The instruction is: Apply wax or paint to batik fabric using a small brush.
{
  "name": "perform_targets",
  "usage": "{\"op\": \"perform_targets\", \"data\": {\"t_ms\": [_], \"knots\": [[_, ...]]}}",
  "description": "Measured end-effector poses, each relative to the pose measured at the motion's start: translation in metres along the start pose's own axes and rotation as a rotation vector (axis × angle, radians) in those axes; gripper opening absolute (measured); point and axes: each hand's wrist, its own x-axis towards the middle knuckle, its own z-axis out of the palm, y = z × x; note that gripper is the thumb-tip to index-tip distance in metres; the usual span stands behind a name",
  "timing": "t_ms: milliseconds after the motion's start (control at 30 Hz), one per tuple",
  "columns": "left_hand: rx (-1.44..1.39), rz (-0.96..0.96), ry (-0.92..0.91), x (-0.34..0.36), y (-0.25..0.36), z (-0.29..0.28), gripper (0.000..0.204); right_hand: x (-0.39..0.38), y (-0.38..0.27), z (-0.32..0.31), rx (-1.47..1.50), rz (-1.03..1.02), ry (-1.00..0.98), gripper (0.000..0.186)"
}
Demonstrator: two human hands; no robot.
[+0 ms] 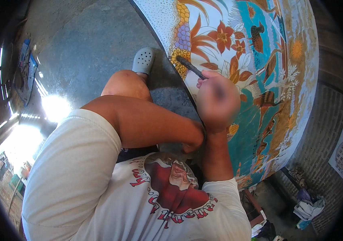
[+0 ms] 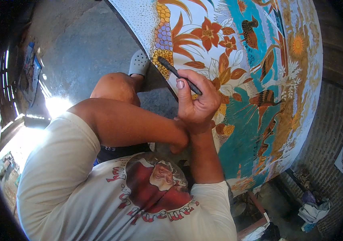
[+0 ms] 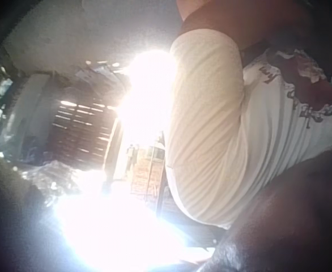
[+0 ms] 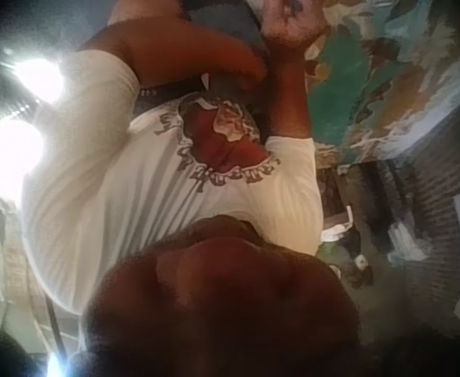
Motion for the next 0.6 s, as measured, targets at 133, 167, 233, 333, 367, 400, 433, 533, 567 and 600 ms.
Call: {"op": "perform_targets", "data": {"t_ms": [133, 167, 233, 333, 367, 400, 433, 533, 567, 600], "knots": [[-0.002, 0.089, -0.020, 0.015, -0.007, 0.007, 0.042, -0.001, -0.004, 0.001, -0.070, -0.093, -0.023, 0.015], [0.005, 0.091, -0.017, 0.019, -0.008, 0.007, 0.043, 0.000, -0.005, 0.002, -0.077, -0.091, -0.043, 0.015], [0.046, 0.082, -0.038, 0.023, -0.010, 0.006, 0.045, -0.001, -0.010, 0.000, -0.061, -0.086, -0.044, 0.015], [0.091, 0.101, 0.040, 0.016, -0.015, 0.005, 0.052, -0.009, -0.019, -0.011, 0.063, -0.045, 0.020, 0.016], [0.062, 0.093, -0.017, 0.013, -0.017, 0.003, 0.054, -0.014, -0.023, -0.019, 0.137, -0.020, 0.049, 0.017], [0.035, 0.084, -0.074, 0.010, -0.019, -0.001, 0.056, -0.019, -0.026, -0.027, 0.199, 0.027, 0.074, 0.017], [0.012, 0.075, -0.136, 0.008, -0.022, -0.003, 0.058, -0.023, -0.026, -0.033, 0.297, -0.004, 0.112, 0.017], [-0.205, -0.061, -0.230, 0.007, -0.030, -0.006, 0.056, -0.047, -0.031, -0.073, 0.556, 0.047, 0.167, 0.020], [-0.219, -0.079, -0.240, 0.010, -0.034, -0.004, 0.061, -0.061, -0.032, -0.088, 0.645, 0.141, 0.273, 0.028], [-0.229, -0.093, -0.250, 0.013, -0.040, -0.002, 0.066, -0.077, -0.034, -0.107, 0.690, 0.180, 0.323, 0.030]]}}
